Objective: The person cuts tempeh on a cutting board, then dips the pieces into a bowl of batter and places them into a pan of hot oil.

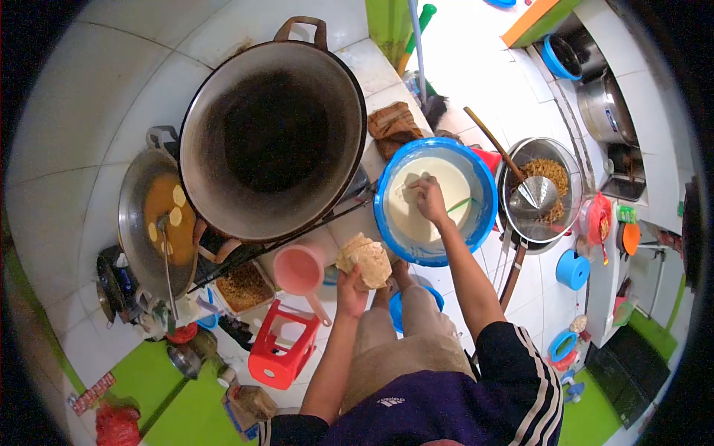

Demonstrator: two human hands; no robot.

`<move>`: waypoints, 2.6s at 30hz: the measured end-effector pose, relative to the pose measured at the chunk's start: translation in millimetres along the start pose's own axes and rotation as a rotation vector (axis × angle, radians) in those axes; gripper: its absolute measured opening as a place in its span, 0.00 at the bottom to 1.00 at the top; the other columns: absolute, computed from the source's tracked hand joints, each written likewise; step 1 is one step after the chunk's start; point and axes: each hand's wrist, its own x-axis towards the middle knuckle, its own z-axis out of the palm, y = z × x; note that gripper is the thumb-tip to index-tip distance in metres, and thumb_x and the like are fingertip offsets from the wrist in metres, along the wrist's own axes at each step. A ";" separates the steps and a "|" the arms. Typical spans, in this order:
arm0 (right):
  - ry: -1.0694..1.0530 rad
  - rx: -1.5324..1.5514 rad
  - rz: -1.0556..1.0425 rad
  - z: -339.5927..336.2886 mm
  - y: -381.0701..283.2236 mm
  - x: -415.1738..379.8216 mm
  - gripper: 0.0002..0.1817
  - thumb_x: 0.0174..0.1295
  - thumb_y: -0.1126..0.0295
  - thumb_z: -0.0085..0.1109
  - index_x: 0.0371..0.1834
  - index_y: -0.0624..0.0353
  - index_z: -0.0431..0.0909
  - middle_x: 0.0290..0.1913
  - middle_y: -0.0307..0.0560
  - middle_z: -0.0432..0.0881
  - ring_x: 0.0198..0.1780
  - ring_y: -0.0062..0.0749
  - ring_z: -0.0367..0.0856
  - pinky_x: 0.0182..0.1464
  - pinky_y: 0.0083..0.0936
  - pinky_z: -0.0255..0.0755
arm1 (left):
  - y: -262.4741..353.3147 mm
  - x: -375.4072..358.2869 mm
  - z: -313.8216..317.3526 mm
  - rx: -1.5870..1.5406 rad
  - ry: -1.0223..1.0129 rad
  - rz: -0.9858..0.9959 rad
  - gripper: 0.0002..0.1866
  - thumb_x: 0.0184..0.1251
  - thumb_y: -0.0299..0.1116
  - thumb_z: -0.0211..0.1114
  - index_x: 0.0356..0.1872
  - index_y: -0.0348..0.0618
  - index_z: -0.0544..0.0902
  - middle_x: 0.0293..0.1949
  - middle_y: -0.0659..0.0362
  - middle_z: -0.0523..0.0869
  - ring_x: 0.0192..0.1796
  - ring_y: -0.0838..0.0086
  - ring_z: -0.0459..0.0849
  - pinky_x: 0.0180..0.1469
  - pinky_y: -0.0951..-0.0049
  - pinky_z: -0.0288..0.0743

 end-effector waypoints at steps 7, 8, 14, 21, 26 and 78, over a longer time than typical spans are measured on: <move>-0.330 0.388 0.104 -7.6 -0.1 3.3 0.23 0.52 0.85 0.47 0.51 0.61 0.80 0.45 0.57 0.78 0.48 0.47 0.78 0.53 0.29 0.69 | -2.1 -2.0 -2.1 -0.002 0.025 -0.002 0.30 0.65 0.30 0.62 0.66 0.43 0.61 0.62 0.54 0.72 0.63 0.62 0.73 0.63 0.59 0.70; -0.267 0.340 0.054 -10.6 -4.6 0.1 0.23 0.51 0.85 0.47 0.51 0.61 0.80 0.45 0.57 0.78 0.49 0.48 0.78 0.53 0.30 0.69 | -2.6 -1.8 -2.4 -0.006 0.027 -0.004 0.30 0.65 0.30 0.62 0.66 0.43 0.61 0.62 0.54 0.72 0.63 0.62 0.73 0.63 0.59 0.70; -0.003 -0.047 -0.096 -13.9 -30.5 -18.6 0.21 0.51 0.85 0.48 0.50 0.63 0.79 0.51 0.62 0.77 0.53 0.57 0.75 0.58 0.38 0.68 | -3.9 -0.6 -5.6 0.004 0.024 0.033 0.31 0.63 0.31 0.63 0.66 0.43 0.61 0.61 0.54 0.73 0.63 0.62 0.73 0.63 0.59 0.70; -0.018 0.114 0.015 -2.5 -24.6 -17.7 0.25 0.44 0.85 0.51 0.50 0.62 0.80 0.52 0.60 0.76 0.50 0.52 0.76 0.55 0.34 0.71 | -4.3 -1.6 -7.3 0.020 0.033 0.023 0.32 0.62 0.30 0.64 0.66 0.42 0.61 0.61 0.54 0.73 0.62 0.62 0.74 0.62 0.61 0.71; 0.003 0.118 0.167 -35.9 7.9 -6.2 0.26 0.45 0.86 0.50 0.51 0.60 0.80 0.48 0.57 0.79 0.44 0.44 0.81 0.45 0.26 0.73 | -4.0 4.1 2.8 0.086 -0.002 -0.005 0.30 0.63 0.26 0.62 0.66 0.41 0.62 0.62 0.54 0.73 0.62 0.64 0.74 0.62 0.63 0.71; -0.326 1.150 0.479 -102.4 -119.0 -34.0 0.17 0.65 0.69 0.58 0.56 0.58 0.74 0.44 0.36 0.79 0.44 0.18 0.75 0.47 0.17 0.70 | -9.8 54.4 95.6 0.329 -0.120 0.218 0.26 0.64 0.28 0.64 0.61 0.36 0.66 0.55 0.56 0.77 0.54 0.73 0.78 0.55 0.73 0.73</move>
